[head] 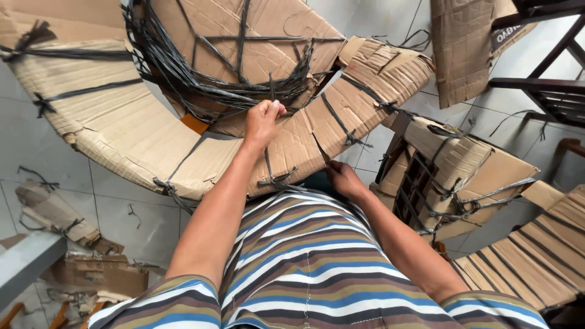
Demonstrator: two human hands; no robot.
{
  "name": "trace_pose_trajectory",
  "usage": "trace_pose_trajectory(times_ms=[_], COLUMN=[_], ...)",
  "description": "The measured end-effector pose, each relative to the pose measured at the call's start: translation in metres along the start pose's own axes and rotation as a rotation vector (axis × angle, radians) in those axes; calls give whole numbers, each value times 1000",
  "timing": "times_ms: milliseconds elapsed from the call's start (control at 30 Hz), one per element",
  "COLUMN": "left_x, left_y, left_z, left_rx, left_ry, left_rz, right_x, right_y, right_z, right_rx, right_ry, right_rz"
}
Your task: Wrapping a chair frame with synthetic rattan strips over cardboard protection.
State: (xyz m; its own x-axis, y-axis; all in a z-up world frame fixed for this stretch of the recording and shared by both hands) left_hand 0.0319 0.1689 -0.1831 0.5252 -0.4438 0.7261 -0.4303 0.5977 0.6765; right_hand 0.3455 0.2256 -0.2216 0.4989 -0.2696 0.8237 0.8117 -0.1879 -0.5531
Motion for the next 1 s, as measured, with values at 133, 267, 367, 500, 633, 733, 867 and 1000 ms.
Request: trace_pose_trajectory(times_ms=[133, 267, 367, 500, 633, 733, 867, 1000], left_x=[32, 54, 58, 100, 142, 153, 153, 155], left_y=[9, 13, 17, 52, 81, 82, 84, 91], left_z=[3, 10, 20, 38, 42, 33, 11, -1], left_rx=[-69, -26, -83, -46, -76, -144, -300, -407], left_ry=[-21, -57, -78, -82, -170, -216, -339, -433], left_rz=[-51, -122, -248, -305, -330, -367, -397, -450], right_x=[62, 86, 99, 123, 146, 164, 167, 165], right_y=[-83, -119, -137, -174, -197, -219, -230, -240], right_z=[19, 11, 5, -2, -1, -5, 0, 6], right_rx=[126, 268, 314, 294, 283, 285, 316, 388], right_ry=[40, 78, 128, 181, 239, 275, 282, 315], right_rz=[56, 141, 138, 196, 238, 281, 337, 399])
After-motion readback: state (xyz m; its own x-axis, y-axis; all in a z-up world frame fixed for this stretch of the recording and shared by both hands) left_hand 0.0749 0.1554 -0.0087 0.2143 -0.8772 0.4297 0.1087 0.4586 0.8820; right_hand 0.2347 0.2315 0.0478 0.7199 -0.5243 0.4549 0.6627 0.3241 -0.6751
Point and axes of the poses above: each hand's wrist, its own x-axis away from the middle knuckle, its own z-axis out of the back of the hand, y = z × x, the point moved 2 cm from there along -x, towards the middle knuckle, and after that the axes turned 7 degrees about z, right-handed, at the moved point
